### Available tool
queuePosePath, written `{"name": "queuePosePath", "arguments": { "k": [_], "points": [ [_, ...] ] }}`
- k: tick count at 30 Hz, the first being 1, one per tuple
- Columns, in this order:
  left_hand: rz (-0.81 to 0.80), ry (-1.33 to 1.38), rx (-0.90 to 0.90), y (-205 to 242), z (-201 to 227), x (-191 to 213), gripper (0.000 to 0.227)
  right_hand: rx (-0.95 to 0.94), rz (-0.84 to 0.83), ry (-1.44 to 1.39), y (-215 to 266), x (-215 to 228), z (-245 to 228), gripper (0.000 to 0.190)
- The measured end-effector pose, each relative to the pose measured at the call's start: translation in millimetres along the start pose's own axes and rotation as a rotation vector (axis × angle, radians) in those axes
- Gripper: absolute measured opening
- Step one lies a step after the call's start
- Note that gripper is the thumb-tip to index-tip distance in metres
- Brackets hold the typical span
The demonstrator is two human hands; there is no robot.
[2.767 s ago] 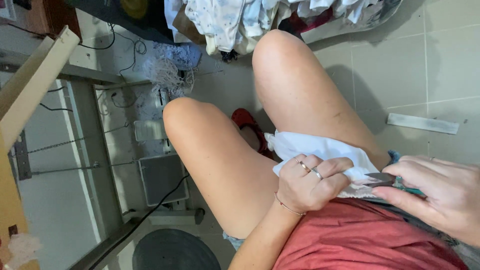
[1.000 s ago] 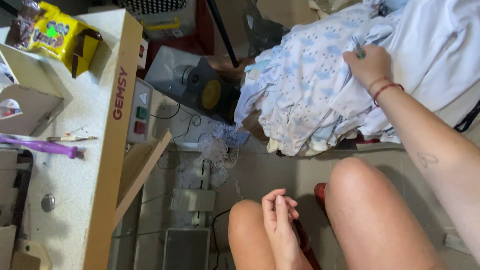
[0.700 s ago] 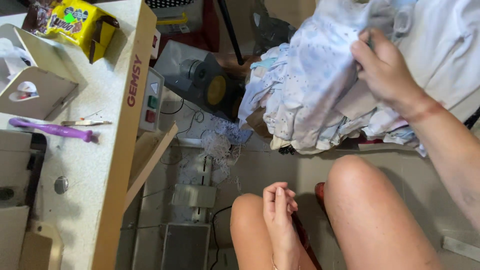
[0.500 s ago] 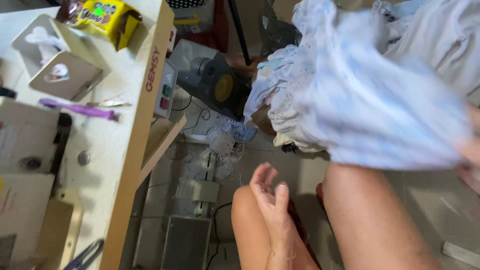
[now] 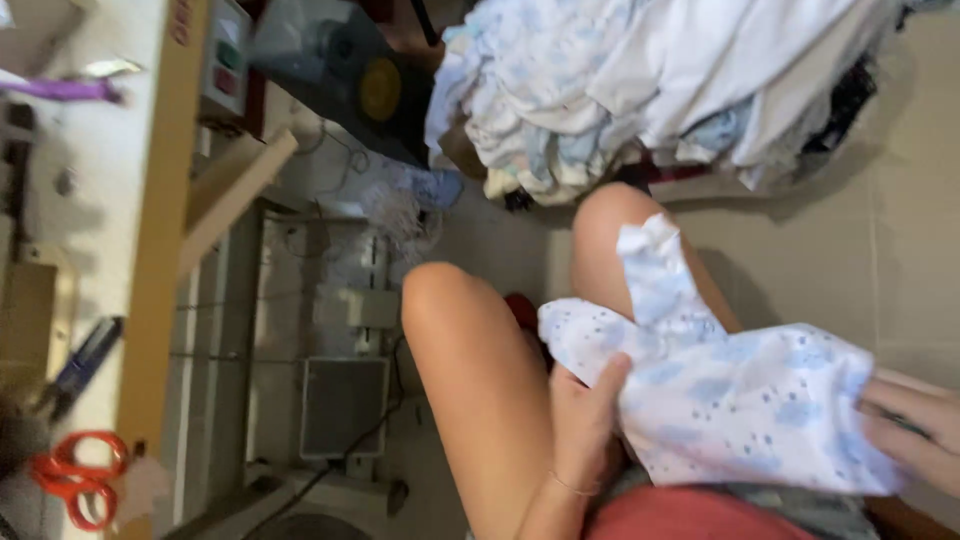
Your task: Trimming loose threads from baby garments using small snips
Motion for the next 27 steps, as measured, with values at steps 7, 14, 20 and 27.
{"name": "queuePosePath", "arguments": {
  "k": [7, 14, 20, 27],
  "points": [
    [-0.411, 0.641, -0.180, 22.1, 25.1, 2.8, 0.048, 0.335, 0.161, 0.089, 5.6, -2.0, -85.4, 0.026],
    [0.054, 0.103, -0.071, 11.8, 13.7, 27.0, 0.021, 0.152, 0.148, 0.431, 14.0, 0.7, -70.6, 0.032],
    [-0.007, -0.522, -0.052, 38.6, 26.6, 28.0, 0.028, -0.272, 0.130, 0.589, 47.0, -2.8, -13.6, 0.043],
    [0.094, -1.318, -0.373, 47.6, 49.8, 8.9, 0.025, -0.074, 0.516, -0.210, 5.1, 8.0, 20.1, 0.017]
  ]
}}
Point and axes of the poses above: each hand's wrist, its own y-axis away from the middle knuckle, its own x-axis out of the back of the hand, z = x × y, the point moved 8 cm from there along -y, towards the middle knuckle, and after that the axes turned 4 degrees about z, right-handed, at the moved point
